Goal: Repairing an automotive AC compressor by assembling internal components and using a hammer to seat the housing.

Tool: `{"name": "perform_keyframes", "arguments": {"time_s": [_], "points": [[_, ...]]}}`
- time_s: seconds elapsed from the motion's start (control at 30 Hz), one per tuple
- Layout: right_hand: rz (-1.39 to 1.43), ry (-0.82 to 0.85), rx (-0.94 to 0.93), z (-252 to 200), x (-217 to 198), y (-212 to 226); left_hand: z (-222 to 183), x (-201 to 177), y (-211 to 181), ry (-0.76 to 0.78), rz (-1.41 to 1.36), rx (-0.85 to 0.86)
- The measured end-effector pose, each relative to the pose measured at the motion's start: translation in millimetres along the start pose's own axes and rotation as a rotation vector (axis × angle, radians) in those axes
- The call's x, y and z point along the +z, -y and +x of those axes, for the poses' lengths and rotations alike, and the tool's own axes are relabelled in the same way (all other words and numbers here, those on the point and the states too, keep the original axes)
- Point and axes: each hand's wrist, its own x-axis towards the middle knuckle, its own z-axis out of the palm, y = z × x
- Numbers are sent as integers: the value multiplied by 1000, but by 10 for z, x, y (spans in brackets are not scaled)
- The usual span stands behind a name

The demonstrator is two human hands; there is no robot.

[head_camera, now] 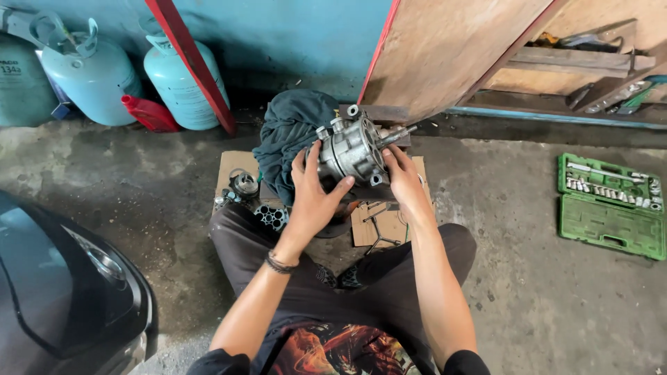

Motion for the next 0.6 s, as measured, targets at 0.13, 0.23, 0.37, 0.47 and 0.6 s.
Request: {"name": "perform_keyframes", "arguments": {"time_s": [0.13,0.23,0.37,0.47,0.6], "points": [[95,-2,-30,-6,12,-56,178,-244,331,43,273,141],[158,8,-42,-21,5,-56,337,-462,264,223,316,252],[142,18,-31,-11,33,38,647,-481,231,288,435,570],[104,26,7,110,-24,-157,826,-384,390,308,403,646],[278,82,113,15,5,90,916,-266,806,221,-198,569]]}}
